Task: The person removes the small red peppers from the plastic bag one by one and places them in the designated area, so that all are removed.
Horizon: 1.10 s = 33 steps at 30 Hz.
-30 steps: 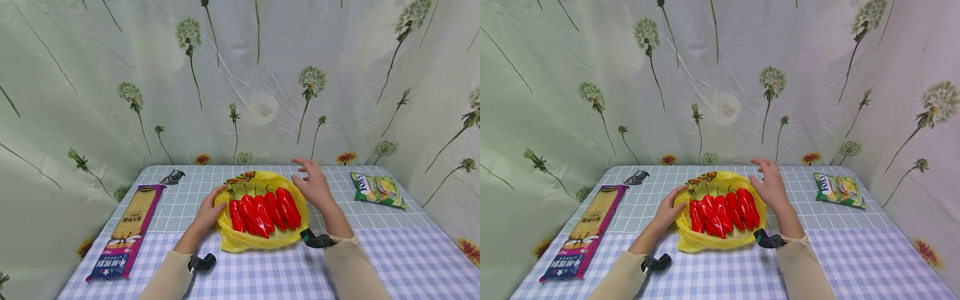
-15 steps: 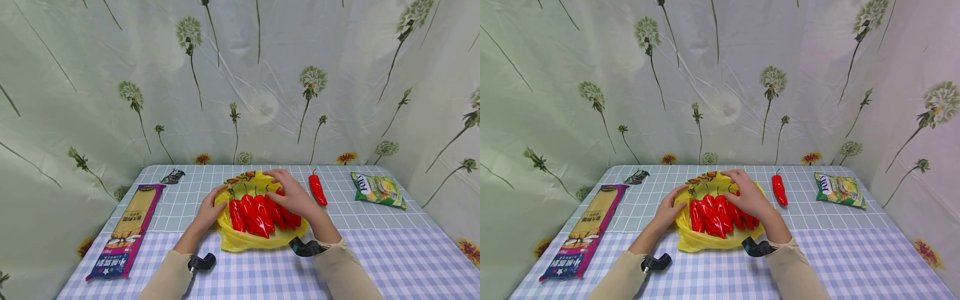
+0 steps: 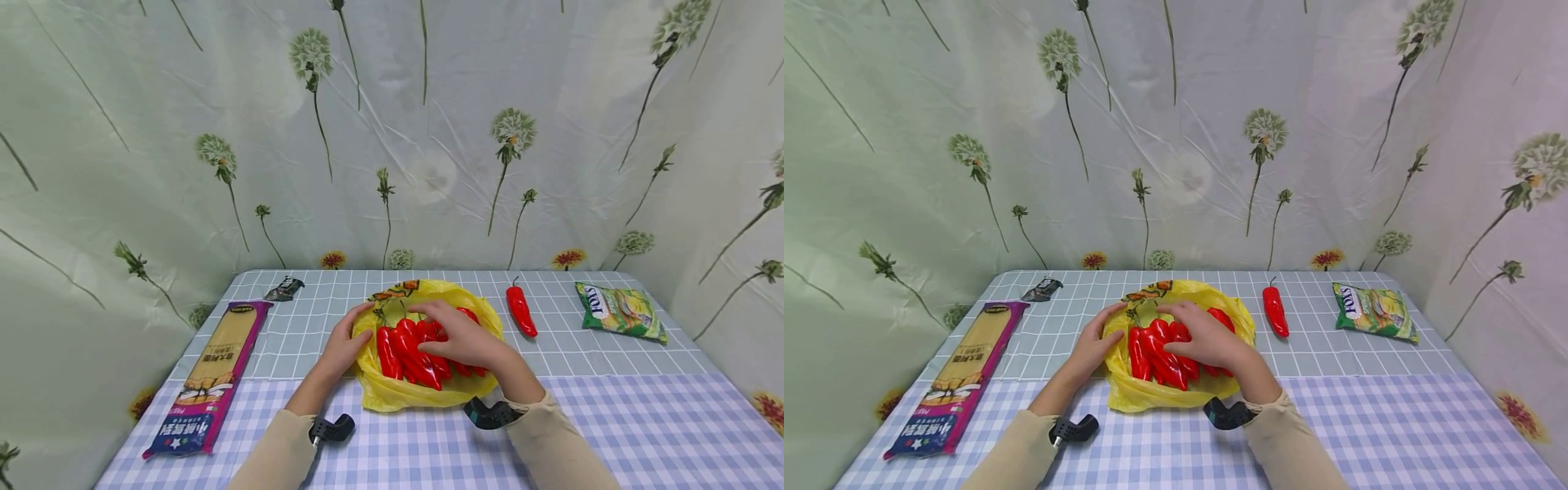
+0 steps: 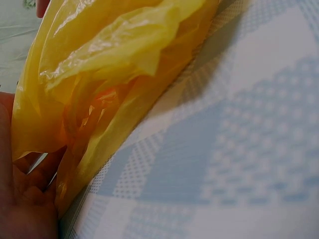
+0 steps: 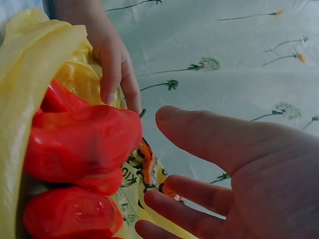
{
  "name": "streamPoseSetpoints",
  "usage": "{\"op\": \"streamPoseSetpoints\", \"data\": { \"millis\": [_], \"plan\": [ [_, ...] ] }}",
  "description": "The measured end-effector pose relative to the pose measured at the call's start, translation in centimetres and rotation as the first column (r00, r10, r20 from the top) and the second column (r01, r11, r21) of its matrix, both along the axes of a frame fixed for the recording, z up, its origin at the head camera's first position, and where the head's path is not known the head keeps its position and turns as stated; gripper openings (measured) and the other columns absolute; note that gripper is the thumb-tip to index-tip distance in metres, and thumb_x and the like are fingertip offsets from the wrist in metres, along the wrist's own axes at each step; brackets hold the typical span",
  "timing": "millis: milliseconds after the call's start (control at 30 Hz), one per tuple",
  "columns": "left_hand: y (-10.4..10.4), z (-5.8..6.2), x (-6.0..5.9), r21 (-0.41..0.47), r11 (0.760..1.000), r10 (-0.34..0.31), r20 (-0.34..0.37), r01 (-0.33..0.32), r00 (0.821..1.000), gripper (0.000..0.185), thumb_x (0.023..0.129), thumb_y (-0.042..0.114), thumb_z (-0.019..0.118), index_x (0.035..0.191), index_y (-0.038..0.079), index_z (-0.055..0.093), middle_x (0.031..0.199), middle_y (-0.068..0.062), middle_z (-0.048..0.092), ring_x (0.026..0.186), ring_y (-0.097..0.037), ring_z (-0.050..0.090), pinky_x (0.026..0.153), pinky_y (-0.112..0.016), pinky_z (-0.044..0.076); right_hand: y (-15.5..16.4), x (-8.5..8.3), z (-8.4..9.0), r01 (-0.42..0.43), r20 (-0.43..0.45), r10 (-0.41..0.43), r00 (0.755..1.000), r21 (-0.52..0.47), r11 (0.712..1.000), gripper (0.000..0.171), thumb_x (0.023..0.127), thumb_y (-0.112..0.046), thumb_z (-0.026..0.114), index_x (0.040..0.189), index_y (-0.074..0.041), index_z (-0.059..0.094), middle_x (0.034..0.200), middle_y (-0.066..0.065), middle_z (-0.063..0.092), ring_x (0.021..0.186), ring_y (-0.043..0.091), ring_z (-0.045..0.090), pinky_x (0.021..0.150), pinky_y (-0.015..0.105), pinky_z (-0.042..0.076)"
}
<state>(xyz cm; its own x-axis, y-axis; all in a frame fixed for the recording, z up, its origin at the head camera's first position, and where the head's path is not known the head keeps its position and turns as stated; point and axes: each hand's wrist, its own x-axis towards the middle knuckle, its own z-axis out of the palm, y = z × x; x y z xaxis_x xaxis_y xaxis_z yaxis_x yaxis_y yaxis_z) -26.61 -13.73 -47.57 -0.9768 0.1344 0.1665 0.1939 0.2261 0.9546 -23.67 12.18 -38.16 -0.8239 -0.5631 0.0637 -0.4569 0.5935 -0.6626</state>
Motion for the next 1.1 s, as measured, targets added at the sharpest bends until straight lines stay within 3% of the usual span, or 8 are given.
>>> {"op": "streamPoseSetpoints", "data": {
  "millis": [100,333,467,800,1100],
  "plan": [
    [0.1,0.0,0.0,0.008,1.0,-0.003,-0.012,0.003,1.0,0.056,0.092,-0.002,0.057,0.145,0.015,0.052,0.154,-0.011,0.047,0.138,-0.028,0.046,0.117,-0.043,0.037,-0.3,0.0,-0.3,-0.011,0.007,0.01,1.0,0.026,1.0,0.067,0.087,-0.024,0.076,0.147,-0.02,0.047,0.146,0.012,0.049,0.127,0.031,0.054,0.099,0.051,0.055],
    [1.0,2.7,2.0,0.018,1.0,0.023,0.004,-0.023,1.0,0.054,0.092,-0.006,0.053,0.144,0.007,0.05,0.153,-0.017,0.046,0.139,-0.034,0.045,0.119,-0.049,0.034,-0.9,0.3,-0.5,-0.032,0.009,0.032,0.999,0.074,0.997,0.069,0.086,-0.025,0.077,0.148,-0.021,0.046,0.14,0.009,0.055,0.115,0.024,0.059,0.097,0.046,0.056],
    [0.9,2.8,2.1,0.014,1.0,0.017,0.011,-0.017,1.0,0.054,0.092,-0.005,0.054,0.144,0.007,0.049,0.153,-0.017,0.045,0.139,-0.034,0.045,0.118,-0.048,0.034,-1.0,0.4,-0.6,-0.033,0.013,0.032,0.999,0.101,0.994,0.071,0.085,-0.025,0.079,0.148,-0.025,0.047,0.139,0.007,0.055,0.113,0.021,0.06,0.097,0.044,0.056],
    [0.4,0.6,0.3,0.008,1.0,0.022,0.01,-0.022,1.0,0.054,0.092,-0.004,0.057,0.144,0.012,0.051,0.154,-0.013,0.046,0.14,-0.031,0.045,0.119,-0.048,0.034,-1.3,0.5,-0.9,-0.057,-0.001,0.058,0.998,0.138,0.989,0.069,0.084,-0.024,0.079,0.146,-0.03,0.05,0.134,0.002,0.057,0.12,0.021,0.054,0.1,0.048,0.054],
    [0.1,0.2,0.1,0.004,1.0,0.006,0.015,-0.006,1.0,0.055,0.092,-0.001,0.059,0.144,0.016,0.052,0.155,-0.01,0.046,0.141,-0.03,0.044,0.119,-0.048,0.035,-1.4,0.5,-1.0,-0.046,0.04,0.04,0.998,0.154,0.987,0.07,0.084,-0.018,0.079,0.146,-0.033,0.05,0.134,0.001,0.059,0.118,0.02,0.055,0.094,0.044,0.057]
  ]
}}
